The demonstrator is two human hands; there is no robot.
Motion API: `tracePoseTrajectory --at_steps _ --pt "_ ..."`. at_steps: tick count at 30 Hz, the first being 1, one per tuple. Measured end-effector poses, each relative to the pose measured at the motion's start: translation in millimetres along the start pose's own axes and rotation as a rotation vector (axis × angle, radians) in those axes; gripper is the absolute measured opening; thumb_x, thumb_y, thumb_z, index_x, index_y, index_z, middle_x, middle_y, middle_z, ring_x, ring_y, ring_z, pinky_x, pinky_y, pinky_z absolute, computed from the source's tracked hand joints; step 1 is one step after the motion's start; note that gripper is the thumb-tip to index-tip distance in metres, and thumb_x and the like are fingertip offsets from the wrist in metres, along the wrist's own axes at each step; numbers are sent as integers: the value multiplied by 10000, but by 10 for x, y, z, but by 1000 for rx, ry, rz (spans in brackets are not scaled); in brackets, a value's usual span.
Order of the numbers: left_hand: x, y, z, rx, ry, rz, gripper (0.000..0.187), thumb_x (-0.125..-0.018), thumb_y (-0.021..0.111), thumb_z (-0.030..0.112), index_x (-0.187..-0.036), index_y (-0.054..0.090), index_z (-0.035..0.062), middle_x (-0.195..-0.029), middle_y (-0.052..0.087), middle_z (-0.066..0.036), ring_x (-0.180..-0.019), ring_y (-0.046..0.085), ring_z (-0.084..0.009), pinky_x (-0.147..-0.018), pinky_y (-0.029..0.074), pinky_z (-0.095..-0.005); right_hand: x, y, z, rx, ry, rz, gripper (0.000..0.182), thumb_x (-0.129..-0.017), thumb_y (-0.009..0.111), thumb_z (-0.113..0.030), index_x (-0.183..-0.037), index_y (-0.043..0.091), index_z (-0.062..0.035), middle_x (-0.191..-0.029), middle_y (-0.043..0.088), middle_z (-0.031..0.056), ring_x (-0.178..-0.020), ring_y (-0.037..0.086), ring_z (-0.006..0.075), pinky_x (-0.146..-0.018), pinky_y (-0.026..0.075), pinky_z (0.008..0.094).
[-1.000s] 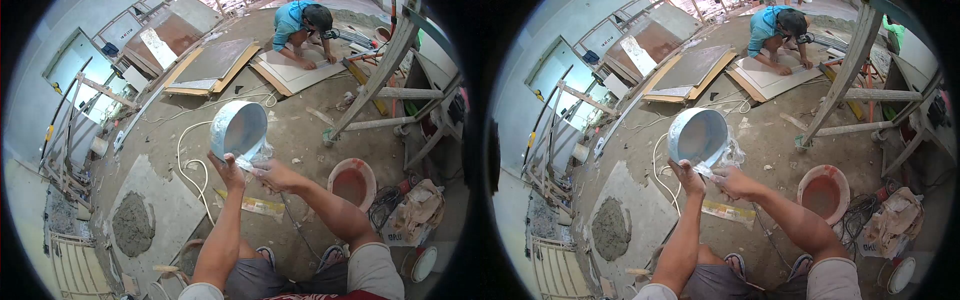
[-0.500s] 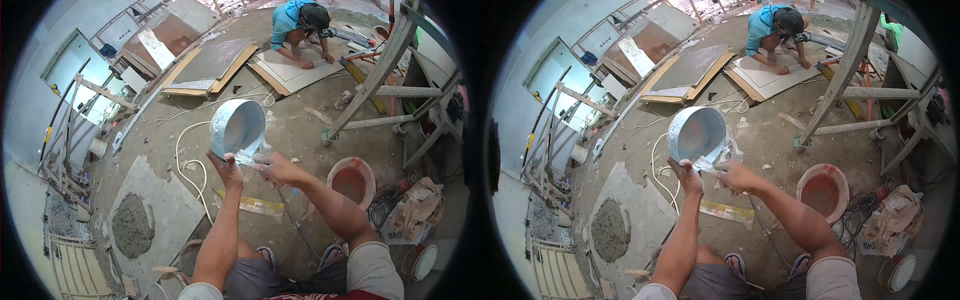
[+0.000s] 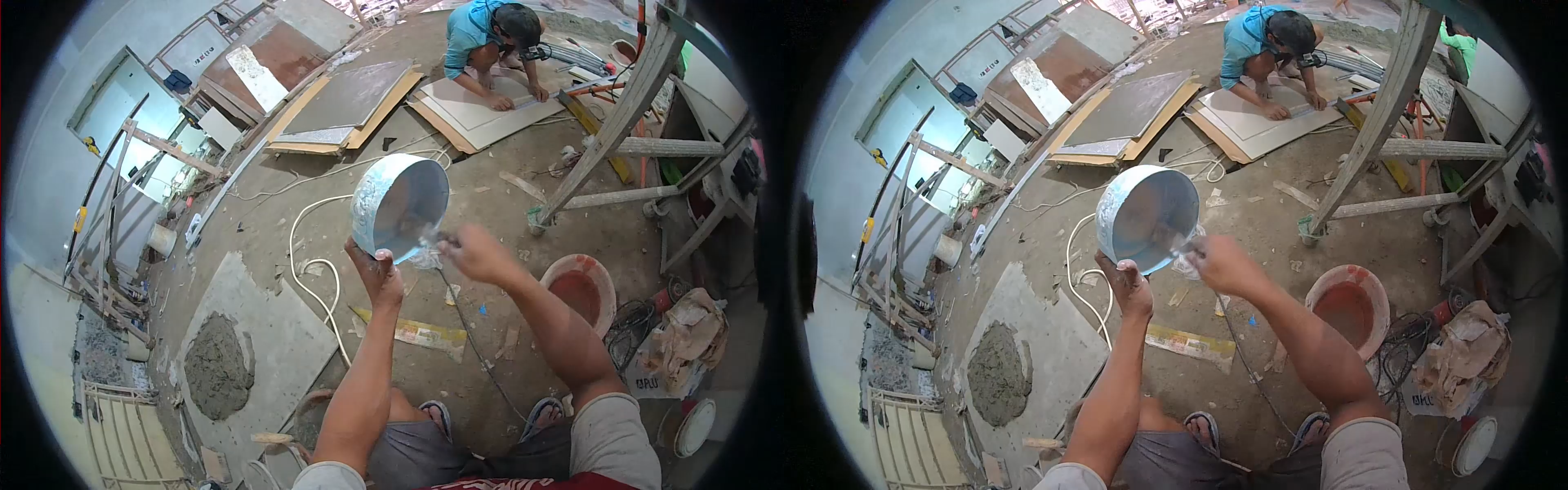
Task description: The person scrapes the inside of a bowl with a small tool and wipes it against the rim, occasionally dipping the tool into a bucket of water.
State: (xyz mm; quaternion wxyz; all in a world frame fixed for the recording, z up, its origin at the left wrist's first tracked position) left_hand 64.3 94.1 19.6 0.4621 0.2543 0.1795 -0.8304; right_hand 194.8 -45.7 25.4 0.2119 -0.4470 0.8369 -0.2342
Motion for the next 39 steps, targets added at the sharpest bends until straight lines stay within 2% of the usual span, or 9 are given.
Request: tracePoseTrajectory --at_steps 4,7,10,17,19,25,32,34,39 --pt "48 26 -44 -23 -28 -15 760 -939 439 646 -1349 294 22 -1245 417 -144 -1153 415 -235 -1020 316 -352 -9 -47 158 119 190 44 287 -913 581 -239 -1072 670 -18 -926 653 257 -922 617 433 -803 469 499" --pt "46 60 -26 -20 -36 -26 794 -922 451 666 -1348 284 17 -1235 415 -145 -1151 412 -233 -1015 318 -349 4 105 35 86 36 2 272 -916 572 -238 -1023 674 -11 -908 652 263 -900 621 434 -784 476 500" --pt "32 42 70 -29 -32 -13 819 -913 449 682 -1344 276 7 -1233 406 -143 -1143 411 -229 -1008 320 -345 35 10 58 -110 90 -28 248 -910 568 -189 -996 651 28 -856 641 265 -820 623 443 -718 469 483" --pt "76 119 -15 -7 -88 -44 873 -888 438 720 -1346 267 -3 -1250 390 -141 -1148 408 -225 -1015 321 -347 8 -6 172 112 139 8 265 -912 576 -235 -1036 668 -20 -937 660 251 -901 623 437 -799 483 490" --pt "72 112 -15 -6 -78 -28 875 -884 433 726 -1348 264 4 -1245 394 -139 -1147 409 -225 -1016 322 -347 17 112 63 25 -11 -62 255 -900 577 -217 -1032 674 -22 -913 665 245 -879 628 437 -783 489 487" --pt "58 58 -81 -47 -40 -37 859 -890 402 729 -1350 269 16 -1221 416 -135 -1134 423 -225 -1003 336 -345 -44 -205 242 150 32 126 261 -883 581 -200 -1072 668 -42 -950 672 228 -911 636 420 -790 493 492" --pt "51 65 -45 -59 -28 -50 805 -920 418 679 -1361 263 24 -1231 418 -135 -1128 429 -221 -994 346 -342 77 -73 69 206 142 -7 206 -869 556 -169 -995 666 -48 -943 671 229 -919 639 413 -795 497 502" --pt "75 58 -97 -5 -69 -62 801 -923 421 674 -1366 264 26 -1234 418 -133 -1129 430 -221 -997 345 -340 78 -306 128 238 189 139 208 -863 562 -168 -999 672 -55 -943 674 222 -916 640 412 -800 499 501" --pt "61 121 15 11 -45 -88 753 -949 416 635 -1361 269 22 -1236 413 -128 -1132 424 -218 -1009 333 -336 171 -208 -88 171 148 75 210 -850 567 -146 -1003 674 -48 -944 675 219 -916 641 411 -802 503 493"
Point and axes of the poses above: each hand's wrist, its own x-axis away from the middle knuckle, its own y-axis out of the palm, z = x × y, the point moved 8 cm from there along -x, towards the middle knuckle
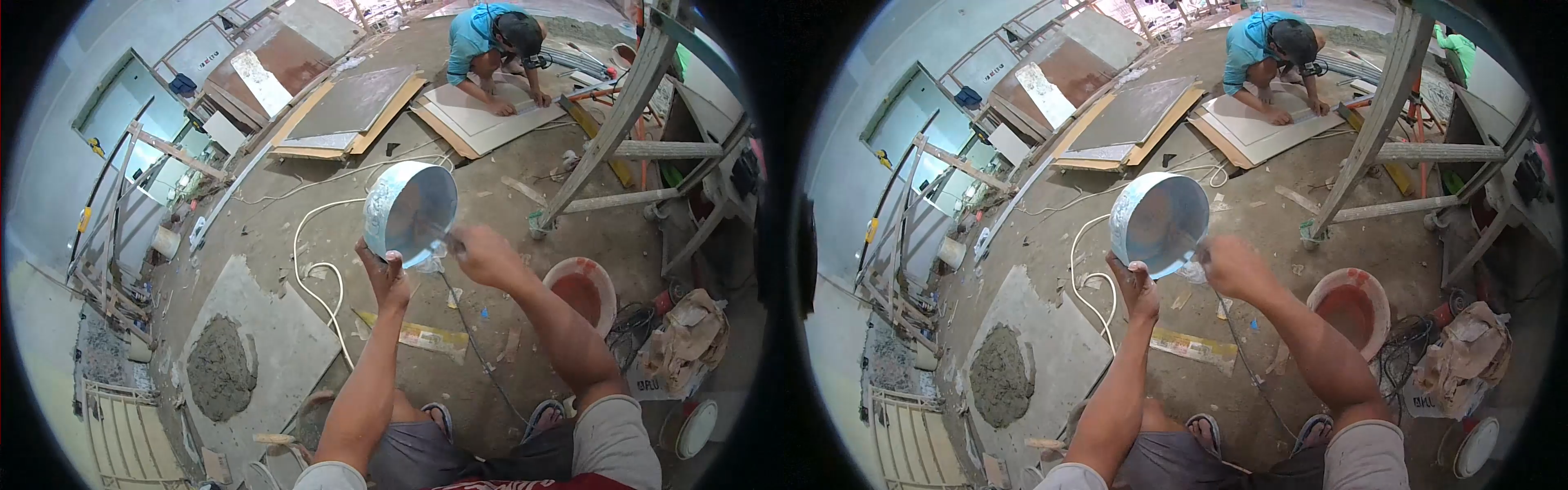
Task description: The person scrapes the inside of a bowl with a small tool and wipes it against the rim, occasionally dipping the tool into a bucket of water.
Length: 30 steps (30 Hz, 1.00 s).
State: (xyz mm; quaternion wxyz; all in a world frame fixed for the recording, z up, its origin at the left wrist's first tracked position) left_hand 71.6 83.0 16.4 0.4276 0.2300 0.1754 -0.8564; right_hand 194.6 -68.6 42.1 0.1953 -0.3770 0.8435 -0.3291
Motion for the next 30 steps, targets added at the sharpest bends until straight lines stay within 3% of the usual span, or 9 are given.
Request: tracePoseTrajectory --at_steps 8,10,14,17,23,25,26,28,30 --pt "-1 -30 35 -38 -1 4 737 -952 421 628 -1327 285 8 -1167 401 -130 -1065 414 -219 -979 327 -330 -79 -104 119 -5 0 92 208 -861 581 -173 -999 664 -40 -938 668 233 -901 628 427 -782 490 497" --pt "-10 -42 15 -32 1 20 745 -947 423 637 -1328 284 12 -1168 404 -129 -1075 415 -218 -982 327 -330 -48 88 48 5 -67 -1 215 -878 581 -191 -1001 666 -36 -906 670 228 -874 630 428 -764 487 497" --pt "-19 -62 83 -18 -5 41 784 -920 435 675 -1329 284 23 -1177 413 -121 -1099 419 -216 -987 330 -330 -86 78 47 -9 -96 20 216 -880 574 -179 -1006 663 -28 -889 665 232 -870 629 427 -758 482 502" --pt "-16 -29 63 14 -25 33 823 -899 417 713 -1327 288 23 -1178 417 -123 -1109 423 -229 -996 331 -346 -153 35 205 -58 -42 82 229 -863 577 -193 -1020 685 -66 -952 674 224 -921 636 417 -797 497 502" --pt "-22 -79 16 -60 -27 89 832 -901 387 723 -1331 283 19 -1191 418 -134 -1099 430 -229 -998 332 -354 -177 327 97 -90 -122 -99 254 -923 555 -222 -1048 689 -46 -943 678 210 -913 635 410 -793 481 495" --pt "-32 -113 64 -92 -15 98 835 -901 381 724 -1343 269 25 -1209 414 -137 -1110 431 -232 -1003 339 -364 -218 167 185 -192 -152 43 264 -946 547 -197 -1100 667 -19 -839 668 196 -776 654 326 -692 491 442" --pt "-29 -111 93 -122 0 103 839 -900 375 726 -1356 255 31 -1227 409 -139 -1121 431 -235 -1007 347 -373 -234 146 228 -188 -148 40 264 -946 547 -197 -1100 667 -19 -839 668 196 -776 654 326 -692 491 442" --pt "-4 -93 -53 -59 -28 94 844 -897 364 733 -1370 239 45 -1257 400 -142 -1154 428 -244 -1018 356 -387 -236 149 397 -549 95 -53 311 -952 555 -184 -1202 628 -14 -751 621 156 -657 603 212 -586 471 380" --pt "-21 -91 -151 -2 -47 81 850 -894 353 740 -1385 223 59 -1287 392 -146 -1188 425 -253 -1028 366 -400 -220 253 434 -707 118 -90 352 -953 561 -191 -1255 593 -14 -741 596 133 -634 566 172 -553 456 356"
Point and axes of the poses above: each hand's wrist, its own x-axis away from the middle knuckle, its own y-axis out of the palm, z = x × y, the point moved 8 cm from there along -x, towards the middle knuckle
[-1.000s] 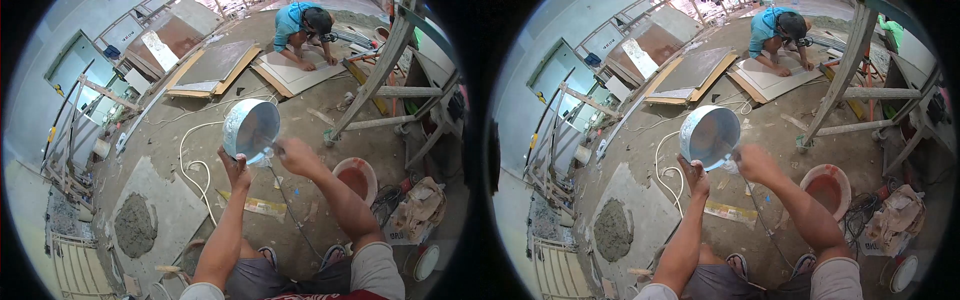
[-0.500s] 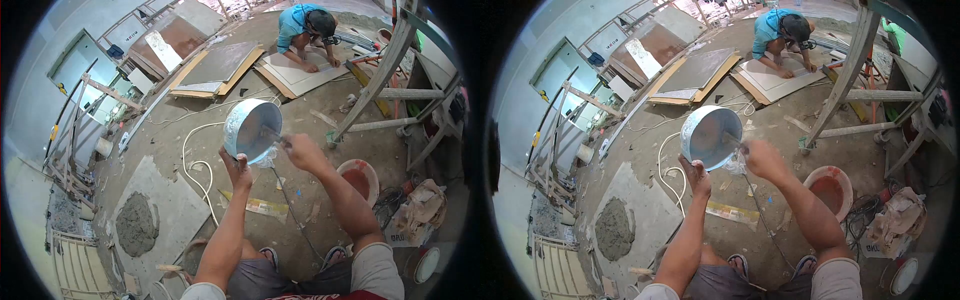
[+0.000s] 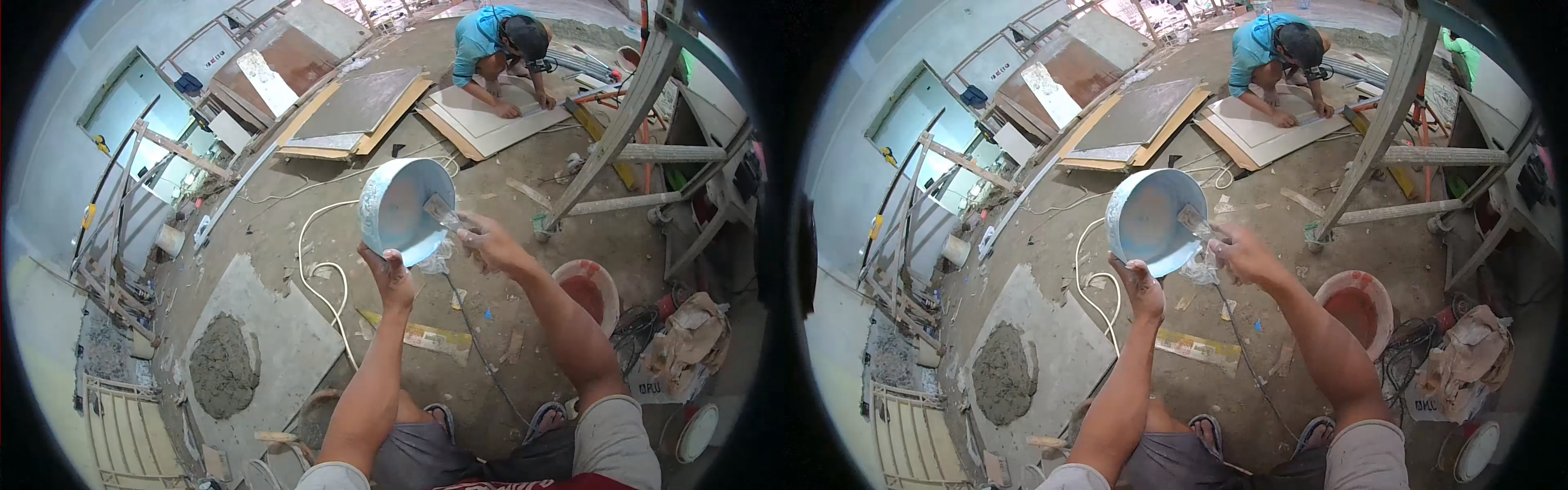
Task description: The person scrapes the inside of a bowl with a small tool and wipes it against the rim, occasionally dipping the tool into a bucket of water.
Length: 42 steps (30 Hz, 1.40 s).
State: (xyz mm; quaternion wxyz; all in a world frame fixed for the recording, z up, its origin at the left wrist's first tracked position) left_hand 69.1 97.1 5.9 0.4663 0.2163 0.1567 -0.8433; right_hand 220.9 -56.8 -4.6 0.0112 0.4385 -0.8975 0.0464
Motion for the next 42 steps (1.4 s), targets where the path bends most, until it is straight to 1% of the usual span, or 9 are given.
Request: tracePoseTrajectory --at_steps 2,5,7,8,10,13,32,35,42 --pt "1 22 -86 101 -40 -34 797 -909 479 653 -1412 194 104 -1351 364 -140 -1246 429 -270 -1023 415 -440 -58 49 146 -157 32 -40 399 -954 567 -198 -1308 559 -13 -730 571 111 -611 530 131 -520 440 333" --pt "33 163 -6 303 -271 -185 749 -899 623 515 -1416 226 147 -1373 384 -123 -1255 455 -271 -974 482 -456 -180 -23 287 -62 -50 -11 463 -937 582 -184 -1371 511 -43 -826 639 163 -642 617 226 -568 478 381" --pt "-1 114 75 362 -332 -163 737 -883 663 469 -1411 252 162 -1363 405 -113 -1244 469 -265 -944 508 -458 -17 -148 -150 457 -589 300 405 -916 566 -168 -1301 563 -44 -941 666 219 -789 670 353 -670 508 456" --pt "3 88 56 416 -392 -140 730 -868 703 422 -1406 277 176 -1352 425 -104 -1232 483 -259 -913 534 -460 10 -153 -142 456 -588 299 405 -916 566 -168 -1301 563 -44 -941 666 219 -789 670 353 -670 508 456" --pt "-2 42 -122 365 -385 -113 708 -860 691 470 -1391 320 184 -1325 456 -93 -1216 491 -241 -881 547 -427 72 -129 -159 731 -198 251 292 -903 549 -155 -1165 617 -48 -967 648 249 -900 621 445 -760 466 525" --pt "-48 34 -136 124 -123 -133 794 -815 685 571 -1401 311 187 -1333 436 -83 -1212 471 -228 -964 467 -365 145 -53 -278 835 -83 202 218 -899 531 -153 -1050 630 -31 -960 653 245 -925 607 451 -772 469 531" --pt "17 69 -178 226 -144 -105 850 -824 645 616 -1425 253 161 -1345 402 -73 -1228 437 -228 -980 440 -379 81 260 -30 700 -188 5 219 -850 576 -164 -994 674 -32 -908 653 259 -877 622 447 -742 477 516" --pt "25 48 -145 214 -128 -88 825 -837 640 604 -1418 263 156 -1345 403 -74 -1231 433 -232 -989 428 -388 55 92 -33 702 -54 85 217 -846 588 -163 -994 676 -30 -920 657 255 -886 625 445 -760 479 514" --pt "6 45 -161 207 -78 -70 804 -853 622 603 -1419 261 160 -1358 389 -87 -1233 432 -236 -994 425 -402 27 355 -1 594 -265 24 218 -883 588 -185 -981 669 -8 -907 664 249 -875 632 433 -764 493 480"
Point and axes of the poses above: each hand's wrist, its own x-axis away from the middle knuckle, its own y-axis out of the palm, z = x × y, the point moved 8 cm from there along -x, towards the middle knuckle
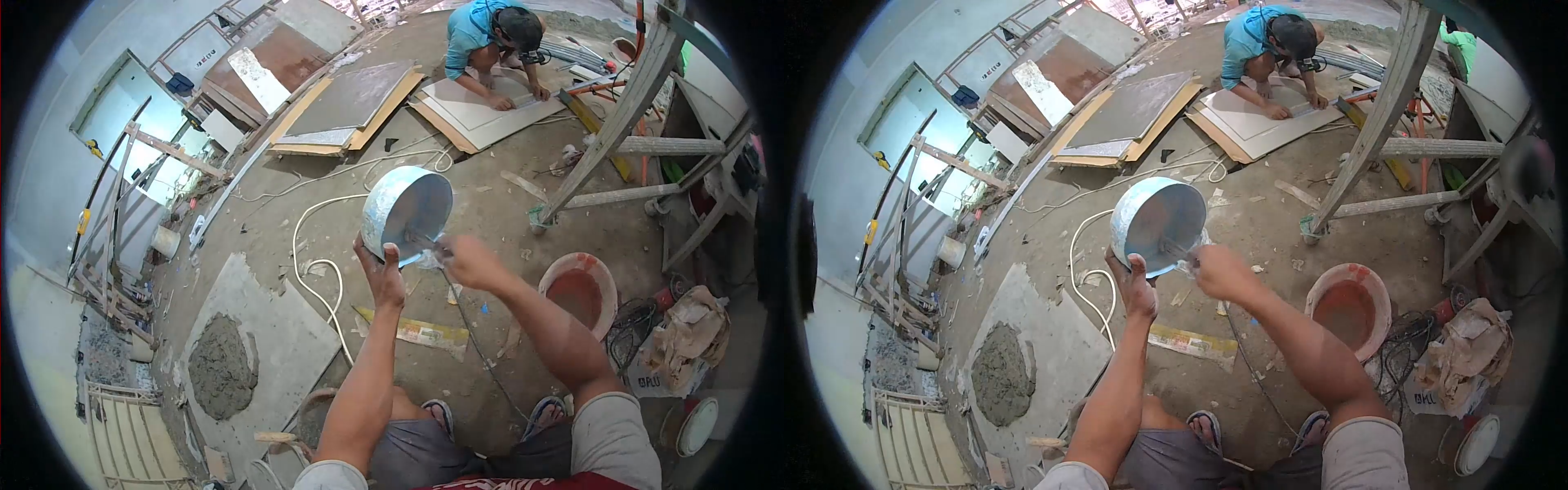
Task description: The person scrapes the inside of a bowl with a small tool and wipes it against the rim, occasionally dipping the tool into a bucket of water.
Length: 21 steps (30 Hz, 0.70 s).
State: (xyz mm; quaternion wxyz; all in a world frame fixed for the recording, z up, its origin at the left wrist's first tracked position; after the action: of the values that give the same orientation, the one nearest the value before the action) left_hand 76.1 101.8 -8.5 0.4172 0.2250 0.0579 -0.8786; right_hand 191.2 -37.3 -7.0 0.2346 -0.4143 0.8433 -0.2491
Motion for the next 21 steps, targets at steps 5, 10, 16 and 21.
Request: tracePoseTrajectory --at_steps 5,10,16,21 --pt "18 -54 -22 -21 -24 12 806 -858 615 605 -1419 244 162 -1346 394 -87 -1228 439 -240 -983 435 -393 -58 -155 116 49 127 -20 251 -899 585 -202 -1040 674 -15 -943 678 235 -880 644 424 -784 501 464" --pt "2 -43 28 22 -22 39 811 -868 590 618 -1425 231 151 -1351 381 -91 -1230 437 -243 -982 436 -393 2 80 -126 1 31 -134 287 -911 575 -205 -1105 672 -17 -1018 674 239 -918 643 425 -792 494 469" --pt "37 19 170 -25 12 41 838 -875 565 636 -1396 268 52 -1309 395 -125 -1227 403 -235 -1057 313 -376 -71 -74 73 1 119 -67 277 -918 576 -239 -1049 680 -18 -952 678 233 -931 639 413 -821 491 484" --pt "18 -23 102 -115 24 41 794 -886 571 618 -1416 246 123 -1354 370 -103 -1247 416 -251 -1015 388 -391 21 167 -177 -78 -46 -107 276 -919 575 -225 -1053 680 -8 -954 678 234 -923 641 414 -811 498 477"
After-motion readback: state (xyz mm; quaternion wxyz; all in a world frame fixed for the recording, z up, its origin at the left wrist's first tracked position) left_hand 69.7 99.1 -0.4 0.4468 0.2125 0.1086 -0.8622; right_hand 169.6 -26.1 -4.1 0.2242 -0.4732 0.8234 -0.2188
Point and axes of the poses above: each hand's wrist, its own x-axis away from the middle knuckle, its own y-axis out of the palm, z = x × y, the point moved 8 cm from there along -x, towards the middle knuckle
